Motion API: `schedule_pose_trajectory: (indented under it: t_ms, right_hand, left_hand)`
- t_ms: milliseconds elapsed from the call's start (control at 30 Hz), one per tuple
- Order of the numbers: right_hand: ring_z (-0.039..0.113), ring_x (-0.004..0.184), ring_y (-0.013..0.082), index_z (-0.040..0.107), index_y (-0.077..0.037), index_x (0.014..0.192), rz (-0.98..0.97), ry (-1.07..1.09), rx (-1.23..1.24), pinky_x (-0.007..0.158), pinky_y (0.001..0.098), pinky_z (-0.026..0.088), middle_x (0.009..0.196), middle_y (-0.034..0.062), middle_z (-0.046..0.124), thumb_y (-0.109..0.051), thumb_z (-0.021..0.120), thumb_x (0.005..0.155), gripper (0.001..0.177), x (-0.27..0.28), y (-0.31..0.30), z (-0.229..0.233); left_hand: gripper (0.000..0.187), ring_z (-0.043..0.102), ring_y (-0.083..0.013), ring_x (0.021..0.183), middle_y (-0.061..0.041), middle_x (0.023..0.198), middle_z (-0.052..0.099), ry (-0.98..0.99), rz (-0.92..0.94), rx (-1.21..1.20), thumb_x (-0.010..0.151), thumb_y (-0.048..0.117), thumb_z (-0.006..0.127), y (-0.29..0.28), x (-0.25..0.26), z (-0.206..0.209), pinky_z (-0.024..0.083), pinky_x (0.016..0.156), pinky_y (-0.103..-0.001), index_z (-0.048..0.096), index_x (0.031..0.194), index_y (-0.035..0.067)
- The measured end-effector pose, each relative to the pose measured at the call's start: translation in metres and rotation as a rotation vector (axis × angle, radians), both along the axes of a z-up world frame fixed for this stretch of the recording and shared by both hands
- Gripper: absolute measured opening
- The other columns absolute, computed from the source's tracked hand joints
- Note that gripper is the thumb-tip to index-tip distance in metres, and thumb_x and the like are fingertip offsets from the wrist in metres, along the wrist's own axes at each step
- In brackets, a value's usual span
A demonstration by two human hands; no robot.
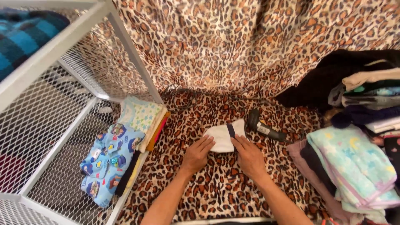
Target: Scanning and folding various items of clothing including a hat, a patterned shirt, and a small cloth on a leopard-print surface.
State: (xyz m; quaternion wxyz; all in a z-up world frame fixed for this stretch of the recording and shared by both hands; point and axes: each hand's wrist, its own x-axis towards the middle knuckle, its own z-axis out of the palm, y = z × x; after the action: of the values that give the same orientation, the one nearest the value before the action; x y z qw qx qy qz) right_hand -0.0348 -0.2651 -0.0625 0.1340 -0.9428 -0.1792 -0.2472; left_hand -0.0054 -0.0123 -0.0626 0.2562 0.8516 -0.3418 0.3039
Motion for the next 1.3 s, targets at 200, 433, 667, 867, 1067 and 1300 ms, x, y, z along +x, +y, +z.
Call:
schedule_pose_trajectory:
  t_ms: [200,433,667,867,1067,1300]
  right_hand:
    - [0.042,0.148,0.0331,0.060,-0.021,0.146,-0.084,0.494,0.000,0.120,0.0663,0.021,0.152,0.0081,0.056,-0.024,0.061,0.091,0.055,-0.030,-0.013,0.029]
    - [0.053,0.135,0.0459,0.063,-0.005,0.139,-0.092,0.167,0.158,0.112,0.0584,0.042,0.143,0.0265,0.059,-0.020,0.057,0.102,0.041,0.002,0.020,0.047]
    - [0.014,0.156,0.0425,0.024,-0.011,0.164,-0.027,0.645,-0.078,0.121,0.0674,0.010,0.171,0.0126,0.021,-0.049,0.040,0.100,0.076,0.028,0.024,0.034]
    - [0.009,0.158,0.0391,0.021,-0.008,0.165,-0.110,0.781,0.068,0.123,0.0643,0.000,0.173,0.0150,0.013,-0.072,0.028,0.102,0.090,0.028,0.010,0.050]
    - [0.034,0.147,0.0419,0.033,0.000,0.159,-0.263,0.672,0.337,0.120,0.0598,0.020,0.157,0.0238,0.039,-0.064,0.052,0.098,0.091,0.013,0.006,0.064]
    - [0.054,0.122,0.0459,0.067,-0.003,0.133,-0.426,0.811,0.289,0.096,0.0608,0.046,0.128,0.0200,0.060,-0.059,0.076,0.084,0.075,0.024,-0.021,-0.009]
  left_hand:
    - [0.019,0.067,-0.0251,0.115,-0.005,0.110,0.075,0.112,-0.052,0.088,0.090,0.018,0.055,0.004,-0.003,0.019,0.050,0.101,-0.043,0.073,0.093,0.013]
    - [0.035,0.059,-0.0316,0.127,-0.009,0.119,0.071,0.093,0.097,-0.076,0.110,0.029,0.046,-0.045,-0.006,0.053,0.045,0.107,-0.046,0.074,0.110,0.008]
    - [0.062,0.024,-0.0395,0.152,-0.017,0.162,0.036,0.580,0.156,0.307,0.110,0.047,0.034,-0.045,-0.005,0.037,0.009,0.125,-0.053,0.042,0.155,0.005]
    - [0.071,0.010,-0.0378,0.156,-0.014,0.171,0.016,0.777,0.146,0.407,0.106,0.051,0.032,-0.045,0.003,0.045,0.001,0.126,-0.054,0.027,0.162,0.008]
    - [0.089,0.009,-0.0389,0.156,-0.016,0.171,0.011,0.948,0.156,0.286,0.094,0.056,0.052,-0.042,0.009,0.072,0.006,0.126,-0.055,0.022,0.163,0.008]
    - [0.083,0.035,-0.0430,0.138,-0.029,0.145,0.041,1.183,0.445,0.007,0.092,0.051,0.061,-0.032,0.001,0.065,0.034,0.112,-0.057,0.038,0.152,-0.002]
